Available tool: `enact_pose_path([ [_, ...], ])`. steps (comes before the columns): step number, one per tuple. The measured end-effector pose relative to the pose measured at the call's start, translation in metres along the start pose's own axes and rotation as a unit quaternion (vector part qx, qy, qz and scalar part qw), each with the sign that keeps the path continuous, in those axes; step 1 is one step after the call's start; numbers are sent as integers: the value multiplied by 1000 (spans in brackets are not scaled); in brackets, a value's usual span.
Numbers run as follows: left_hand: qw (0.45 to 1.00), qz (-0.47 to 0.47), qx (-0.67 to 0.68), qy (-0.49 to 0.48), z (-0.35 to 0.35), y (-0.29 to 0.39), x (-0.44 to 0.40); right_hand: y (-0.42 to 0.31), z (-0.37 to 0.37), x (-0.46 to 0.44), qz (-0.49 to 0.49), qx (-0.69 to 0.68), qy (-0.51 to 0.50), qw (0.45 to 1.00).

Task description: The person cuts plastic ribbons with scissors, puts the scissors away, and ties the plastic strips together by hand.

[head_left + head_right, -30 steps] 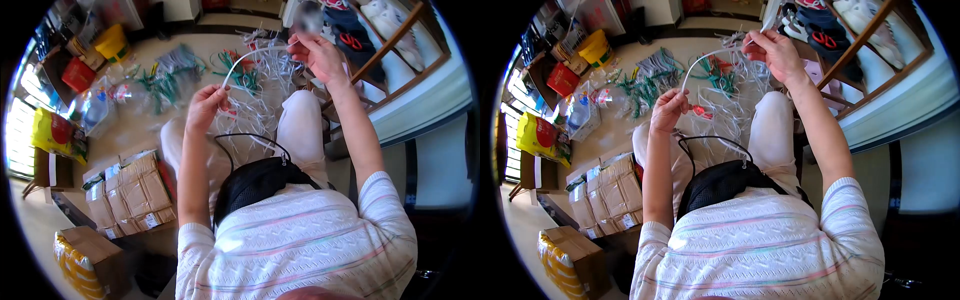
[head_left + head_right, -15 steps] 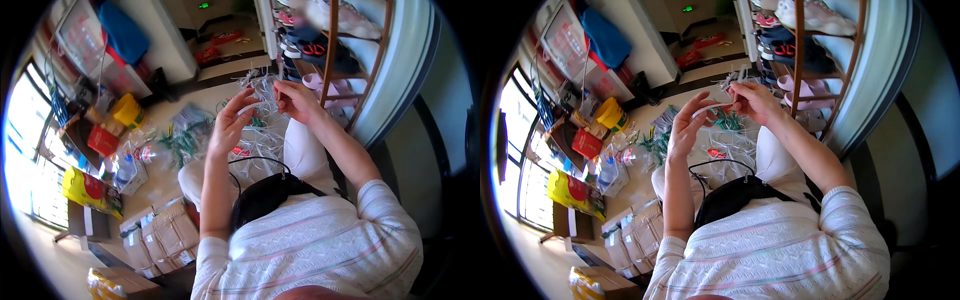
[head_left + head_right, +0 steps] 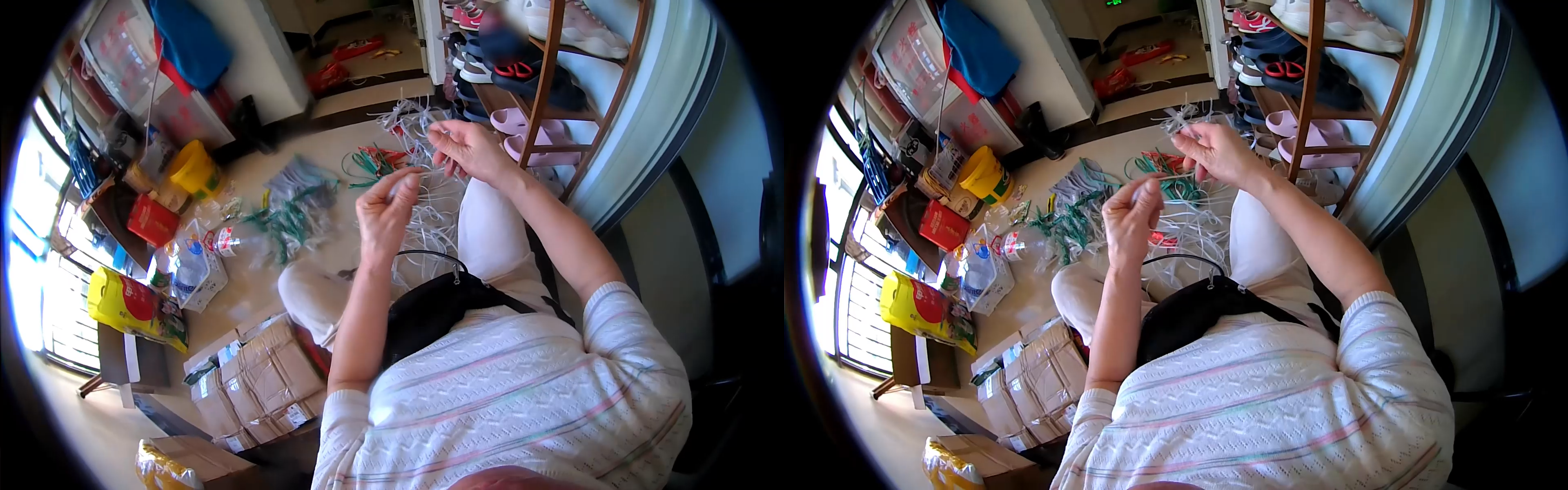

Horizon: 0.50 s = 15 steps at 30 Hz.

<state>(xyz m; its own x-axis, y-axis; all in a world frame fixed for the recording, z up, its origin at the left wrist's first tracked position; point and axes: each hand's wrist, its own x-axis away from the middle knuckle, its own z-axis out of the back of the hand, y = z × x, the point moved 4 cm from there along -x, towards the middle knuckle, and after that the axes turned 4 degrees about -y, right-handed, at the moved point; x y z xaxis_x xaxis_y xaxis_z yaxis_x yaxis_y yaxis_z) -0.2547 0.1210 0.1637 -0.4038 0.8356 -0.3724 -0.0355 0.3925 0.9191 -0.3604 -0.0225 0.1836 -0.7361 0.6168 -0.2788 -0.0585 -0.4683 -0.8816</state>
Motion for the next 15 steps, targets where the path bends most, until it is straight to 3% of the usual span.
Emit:
enact_pose_path([
  [2,997,23,44,54,16,-7,-6,-4,9,2,75,153,107,980],
  [4,994,44,63,80,23,-12,-9,-22,22,11,180,271,218,920],
  [5,993,55,71,83,25,-13,-10,-29,25,19,213,258,218,917],
  [8,992,61,105,43,19,-15,-12,-54,-5,37,318,229,65,918],
  [10,991,55,122,17,10,-10,-12,-45,-25,38,289,234,9,928],
  [12,991,42,124,20,7,-1,-11,-32,-22,34,175,151,-12,973],
  [15,994,-17,99,40,17,5,-12,-32,-17,34,177,31,-30,983],
])
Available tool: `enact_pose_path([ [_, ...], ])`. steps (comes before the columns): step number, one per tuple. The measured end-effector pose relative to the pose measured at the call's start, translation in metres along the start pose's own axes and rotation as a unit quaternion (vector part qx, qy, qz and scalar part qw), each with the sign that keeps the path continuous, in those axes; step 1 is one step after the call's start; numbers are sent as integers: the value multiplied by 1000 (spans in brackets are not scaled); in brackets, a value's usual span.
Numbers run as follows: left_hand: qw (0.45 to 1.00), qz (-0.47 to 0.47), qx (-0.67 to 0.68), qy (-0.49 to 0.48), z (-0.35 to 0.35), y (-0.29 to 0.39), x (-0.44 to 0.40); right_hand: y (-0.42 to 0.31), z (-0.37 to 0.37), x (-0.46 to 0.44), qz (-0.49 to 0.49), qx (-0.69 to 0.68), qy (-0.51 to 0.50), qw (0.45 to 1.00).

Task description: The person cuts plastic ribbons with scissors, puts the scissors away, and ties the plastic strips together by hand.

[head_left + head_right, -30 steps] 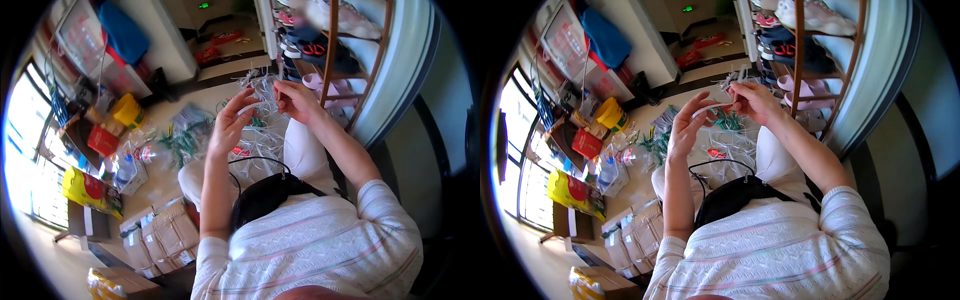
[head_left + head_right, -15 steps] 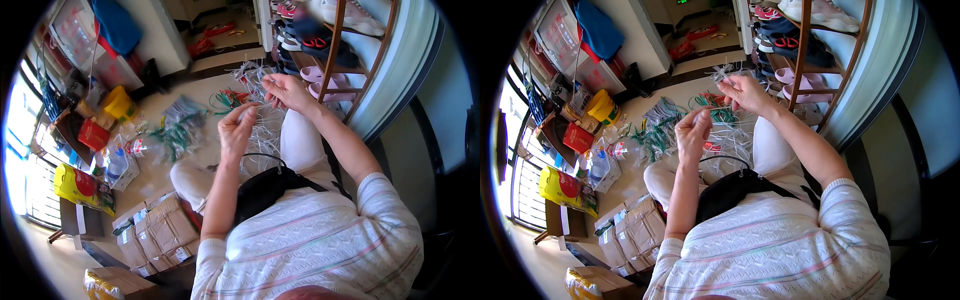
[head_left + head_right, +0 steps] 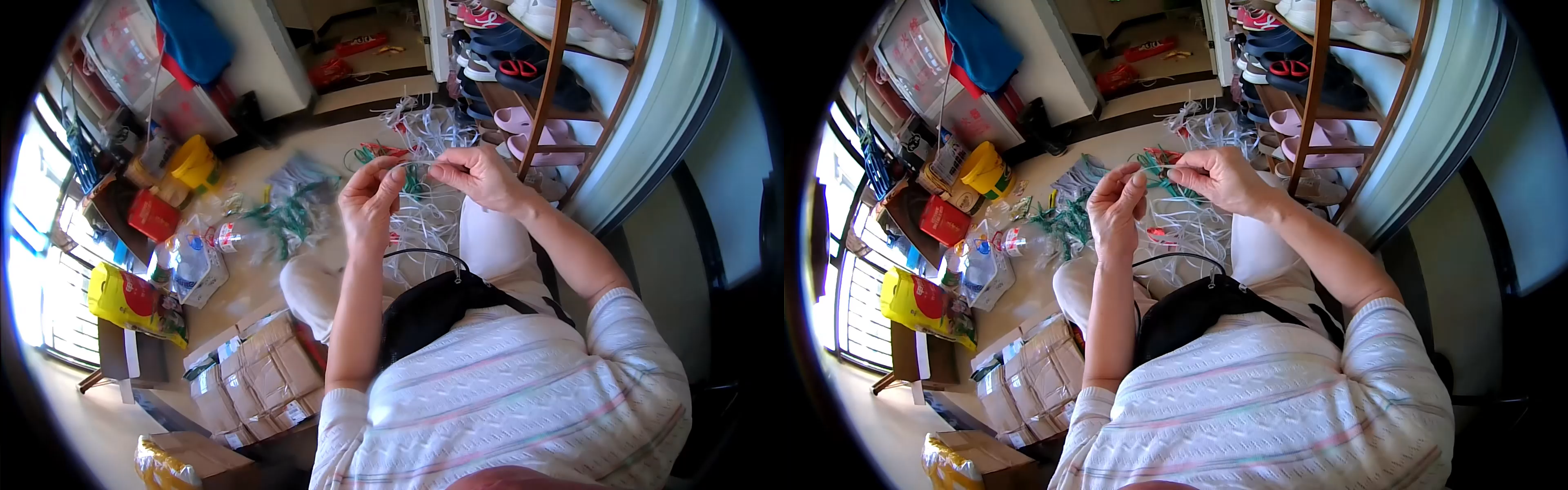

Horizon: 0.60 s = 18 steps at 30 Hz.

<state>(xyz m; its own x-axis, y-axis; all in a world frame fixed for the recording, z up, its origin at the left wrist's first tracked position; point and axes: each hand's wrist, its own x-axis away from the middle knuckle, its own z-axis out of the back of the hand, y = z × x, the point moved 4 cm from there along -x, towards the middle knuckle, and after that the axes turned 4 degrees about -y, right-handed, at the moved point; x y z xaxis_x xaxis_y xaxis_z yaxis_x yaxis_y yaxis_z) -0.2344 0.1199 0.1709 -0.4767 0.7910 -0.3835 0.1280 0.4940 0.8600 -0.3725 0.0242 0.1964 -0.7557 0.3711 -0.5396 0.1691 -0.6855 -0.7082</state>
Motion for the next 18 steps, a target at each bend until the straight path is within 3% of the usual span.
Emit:
enact_pose_path([
  [3,999,-3,-50,1,1,2,3,0,3,-1,-122,-92,-99,983],
  [7,996,42,-72,-45,-2,-1,3,12,7,-2,-79,-138,-65,985],
  [10,987,81,-49,-133,2,-7,2,16,12,-1,-117,-155,-164,967],
  [14,947,102,198,-233,0,-19,1,13,6,-2,-143,-295,-216,920],
  [17,981,3,171,-87,-8,-13,-6,20,-21,-2,-115,-261,-147,947],
  [18,966,22,208,-150,-13,-10,-6,9,-21,-3,-123,-231,-139,955],
])
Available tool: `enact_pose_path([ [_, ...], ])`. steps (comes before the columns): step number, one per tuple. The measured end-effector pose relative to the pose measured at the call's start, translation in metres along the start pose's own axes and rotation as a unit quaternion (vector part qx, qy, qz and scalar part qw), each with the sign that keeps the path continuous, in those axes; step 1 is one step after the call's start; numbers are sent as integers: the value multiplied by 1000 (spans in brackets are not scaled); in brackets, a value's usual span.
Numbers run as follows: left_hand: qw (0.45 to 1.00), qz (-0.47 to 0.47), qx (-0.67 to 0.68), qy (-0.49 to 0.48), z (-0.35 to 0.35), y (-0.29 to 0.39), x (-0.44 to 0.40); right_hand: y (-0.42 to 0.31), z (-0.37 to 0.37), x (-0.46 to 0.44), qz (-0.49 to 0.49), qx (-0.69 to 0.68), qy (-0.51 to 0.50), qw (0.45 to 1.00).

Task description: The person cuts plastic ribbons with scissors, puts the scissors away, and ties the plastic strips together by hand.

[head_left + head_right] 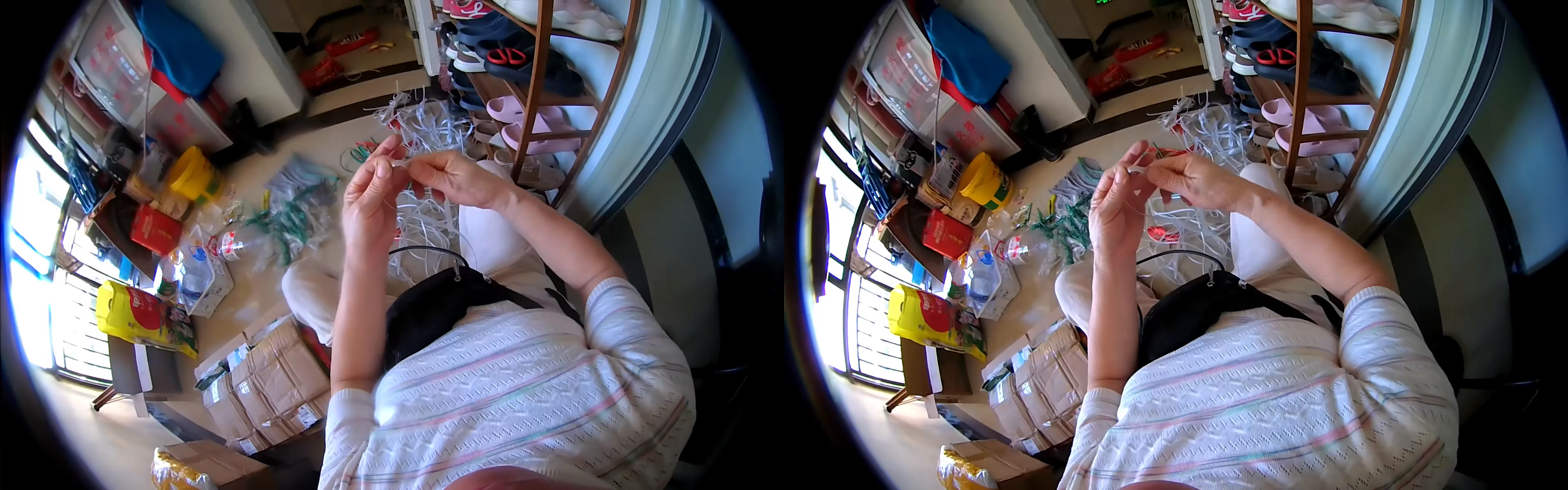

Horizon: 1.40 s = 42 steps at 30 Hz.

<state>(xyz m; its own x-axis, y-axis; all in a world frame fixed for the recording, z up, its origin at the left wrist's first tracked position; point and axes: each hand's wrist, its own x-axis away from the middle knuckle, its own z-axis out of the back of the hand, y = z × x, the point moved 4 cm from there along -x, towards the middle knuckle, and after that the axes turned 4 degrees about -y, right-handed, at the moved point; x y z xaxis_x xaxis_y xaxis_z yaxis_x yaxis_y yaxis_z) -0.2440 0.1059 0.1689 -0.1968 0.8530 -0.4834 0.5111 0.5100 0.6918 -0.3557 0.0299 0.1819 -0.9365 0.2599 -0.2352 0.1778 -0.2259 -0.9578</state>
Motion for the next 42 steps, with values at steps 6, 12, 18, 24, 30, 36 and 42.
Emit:
enact_pose_path([
  [6,990,0,-18,143,10,-12,-9,20,-13,-23,121,29,40,991],
  [12,989,78,44,115,8,-15,-14,12,-9,-23,126,70,33,989],
  [18,990,130,-44,43,-2,-18,-14,17,3,-25,64,27,-20,997],
  [24,986,109,-23,123,-10,-29,-13,1,-1,-16,148,191,109,964],
  [30,975,217,-46,22,-8,-42,0,-6,0,-12,235,336,168,897],
  [36,954,242,-167,-50,-29,-49,7,7,30,2,133,-213,205,946],
  [42,925,290,-207,-128,-40,-54,14,-6,65,36,98,-444,155,877],
])
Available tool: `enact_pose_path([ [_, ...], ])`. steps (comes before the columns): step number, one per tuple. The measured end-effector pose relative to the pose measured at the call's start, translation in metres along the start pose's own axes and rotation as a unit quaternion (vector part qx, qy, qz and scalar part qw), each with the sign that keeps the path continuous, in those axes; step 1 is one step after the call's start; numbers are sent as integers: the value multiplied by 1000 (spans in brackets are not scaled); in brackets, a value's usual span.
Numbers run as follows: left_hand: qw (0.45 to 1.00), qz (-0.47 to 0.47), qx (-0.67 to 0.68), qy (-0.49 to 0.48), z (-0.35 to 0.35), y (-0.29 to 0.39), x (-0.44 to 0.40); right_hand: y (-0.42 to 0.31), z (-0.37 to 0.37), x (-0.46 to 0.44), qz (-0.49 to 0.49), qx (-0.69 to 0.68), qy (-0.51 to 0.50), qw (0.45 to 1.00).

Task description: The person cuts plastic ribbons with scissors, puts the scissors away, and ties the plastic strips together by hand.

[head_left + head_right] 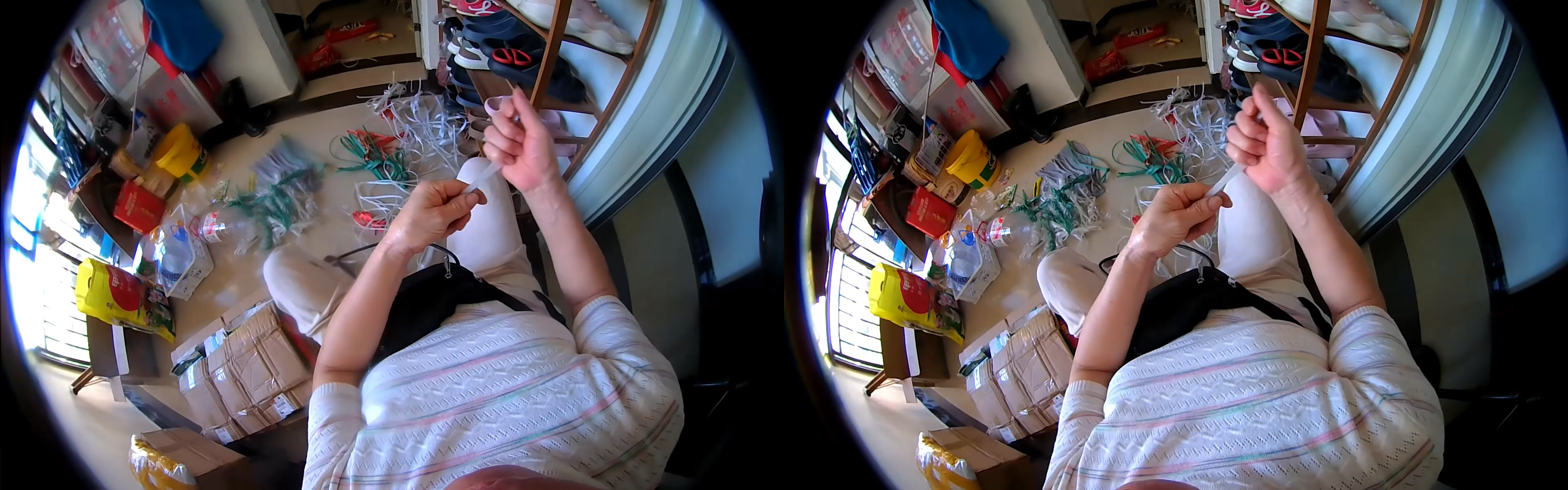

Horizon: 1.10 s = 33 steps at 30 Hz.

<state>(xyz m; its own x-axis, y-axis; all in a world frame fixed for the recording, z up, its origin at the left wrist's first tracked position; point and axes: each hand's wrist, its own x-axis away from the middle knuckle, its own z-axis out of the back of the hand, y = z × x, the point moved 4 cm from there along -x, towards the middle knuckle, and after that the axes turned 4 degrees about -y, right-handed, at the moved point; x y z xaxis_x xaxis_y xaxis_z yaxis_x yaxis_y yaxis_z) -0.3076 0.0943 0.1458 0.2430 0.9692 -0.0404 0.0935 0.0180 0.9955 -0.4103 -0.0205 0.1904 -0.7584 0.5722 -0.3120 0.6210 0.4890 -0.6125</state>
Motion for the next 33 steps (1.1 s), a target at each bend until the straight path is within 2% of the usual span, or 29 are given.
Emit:
enact_pose_path([
  [3,994,6,-96,49,11,3,2,-15,-3,9,49,22,17,998],
  [4,994,-6,-80,76,14,4,3,-20,0,9,55,26,-54,997],
  [7,957,-43,-248,145,31,11,8,-22,3,11,67,208,-42,975],
  [8,909,-73,-369,179,33,17,11,-31,7,12,45,311,-57,948],
  [9,872,-103,-439,189,32,17,12,-47,7,11,73,475,-35,876],
  [11,780,-159,-571,201,30,16,11,-65,-29,15,87,666,16,740],
  [12,775,-163,-579,195,25,18,9,-58,-50,14,145,718,-62,678],
  [15,759,-171,-601,182,5,41,8,2,-43,11,96,697,-224,674],
  [17,745,-166,-612,209,5,55,15,18,-35,15,-104,630,-208,741],
  [18,746,-167,-615,196,9,54,17,18,-44,20,-225,564,-153,780],
  [21,743,-184,-619,176,18,56,20,23,-39,8,-167,679,-213,682],
  [22,755,-161,-604,197,24,59,22,25,-34,4,-120,711,-201,664],
  [23,739,-116,-631,205,29,64,26,25,-29,1,-60,740,-208,637],
  [25,771,-81,-594,216,49,64,27,23,-27,-2,62,788,-224,570],
  [26,818,-40,-529,222,57,65,27,22,-28,-3,98,785,-198,579],
  [28,923,-103,-271,255,66,58,23,32,-26,-6,82,717,-119,682],
  [29,946,-133,-132,263,69,51,19,38,-27,-7,74,676,-78,729],
  [30,935,-202,-96,276,66,48,13,44,-32,-8,27,613,-47,788],
  [31,915,-241,-74,314,58,48,8,53,-33,-13,55,571,-52,817],
  [33,902,-277,5,331,51,43,3,70,-29,-22,110,480,-61,868],
])
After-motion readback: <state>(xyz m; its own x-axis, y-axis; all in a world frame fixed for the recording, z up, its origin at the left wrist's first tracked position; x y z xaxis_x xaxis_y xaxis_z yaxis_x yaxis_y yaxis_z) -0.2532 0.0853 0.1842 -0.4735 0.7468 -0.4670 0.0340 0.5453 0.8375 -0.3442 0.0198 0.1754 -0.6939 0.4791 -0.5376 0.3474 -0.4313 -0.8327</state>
